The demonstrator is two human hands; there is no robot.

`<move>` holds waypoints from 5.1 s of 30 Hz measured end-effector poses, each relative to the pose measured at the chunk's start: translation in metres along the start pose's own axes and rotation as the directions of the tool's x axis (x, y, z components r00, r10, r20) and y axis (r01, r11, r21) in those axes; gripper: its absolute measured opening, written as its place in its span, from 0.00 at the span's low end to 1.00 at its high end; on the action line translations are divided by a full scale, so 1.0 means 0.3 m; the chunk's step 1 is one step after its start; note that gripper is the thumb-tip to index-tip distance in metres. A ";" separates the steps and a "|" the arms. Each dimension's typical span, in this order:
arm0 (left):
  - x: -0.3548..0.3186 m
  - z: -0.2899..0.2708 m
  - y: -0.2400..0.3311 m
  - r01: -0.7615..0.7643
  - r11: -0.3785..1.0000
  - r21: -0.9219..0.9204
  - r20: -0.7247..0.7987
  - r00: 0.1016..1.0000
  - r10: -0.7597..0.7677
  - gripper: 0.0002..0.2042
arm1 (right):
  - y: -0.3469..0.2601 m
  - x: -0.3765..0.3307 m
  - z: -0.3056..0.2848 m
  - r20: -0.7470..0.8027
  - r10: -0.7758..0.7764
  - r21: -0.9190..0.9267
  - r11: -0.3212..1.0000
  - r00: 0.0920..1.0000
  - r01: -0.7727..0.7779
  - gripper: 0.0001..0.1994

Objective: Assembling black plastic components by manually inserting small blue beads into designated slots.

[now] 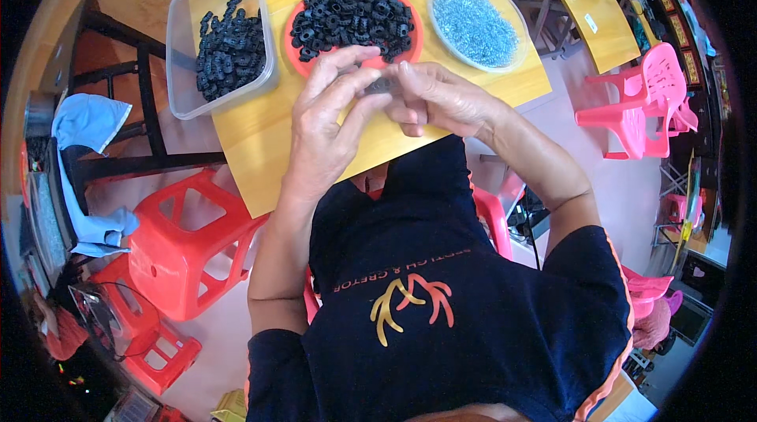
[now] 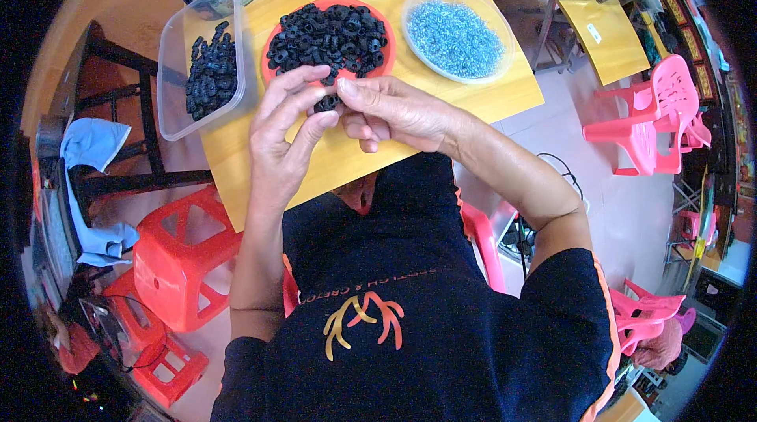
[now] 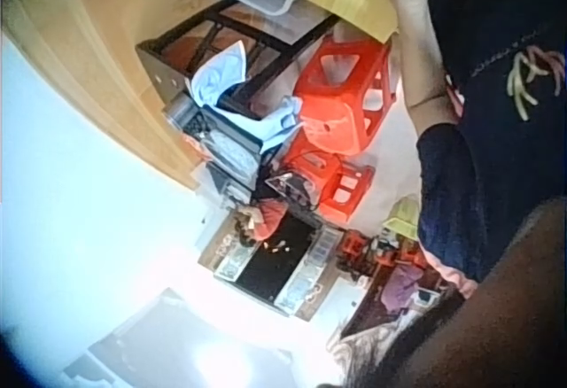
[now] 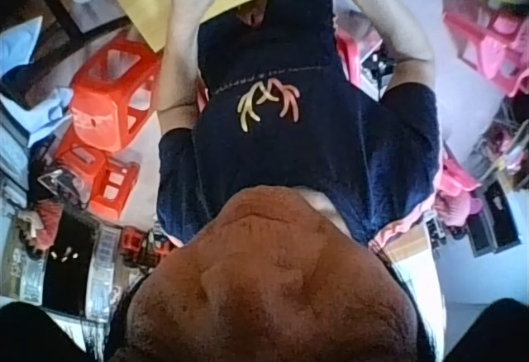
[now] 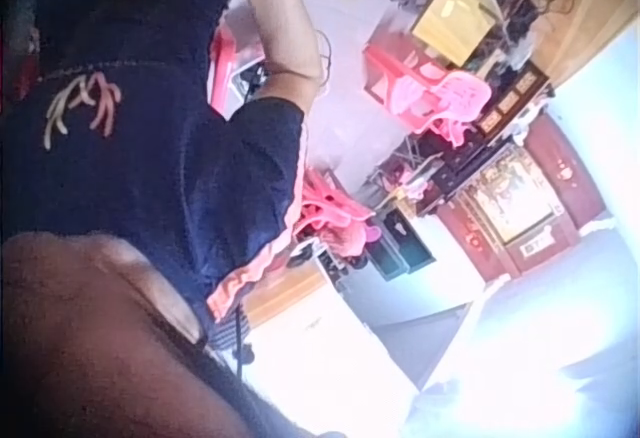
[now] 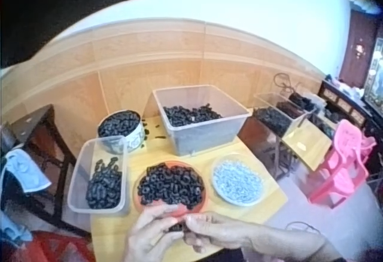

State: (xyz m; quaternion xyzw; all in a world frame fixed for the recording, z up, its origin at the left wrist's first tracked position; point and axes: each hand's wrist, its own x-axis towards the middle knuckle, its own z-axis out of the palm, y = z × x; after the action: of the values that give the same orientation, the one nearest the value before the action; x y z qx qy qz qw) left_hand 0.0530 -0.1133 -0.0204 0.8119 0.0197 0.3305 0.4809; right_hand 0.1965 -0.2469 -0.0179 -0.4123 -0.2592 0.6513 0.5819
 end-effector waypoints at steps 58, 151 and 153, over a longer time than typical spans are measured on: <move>0.060 0.056 -0.073 0.285 0.906 0.313 0.078 0.943 -0.323 0.06 | -0.174 -0.191 -0.378 -0.083 -0.432 -0.953 -0.228 0.898 -0.197 0.07; -0.046 0.156 0.005 0.287 0.150 -0.946 0.166 0.827 -0.537 0.07 | 0.057 -0.050 0.009 -0.366 -0.362 0.035 0.915 0.857 0.402 0.08; -0.050 0.155 0.004 0.285 0.156 -0.946 0.155 0.819 -0.553 0.06 | 0.059 -0.050 0.016 -0.354 -0.405 -0.030 0.906 0.843 0.422 0.08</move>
State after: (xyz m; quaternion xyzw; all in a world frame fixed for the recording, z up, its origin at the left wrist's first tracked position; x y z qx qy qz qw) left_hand 0.0668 -0.1548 -0.0420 0.2849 0.1020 0.2186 0.9277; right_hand 0.1825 -0.2642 -0.0263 -0.4421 -0.2175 0.4324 0.7551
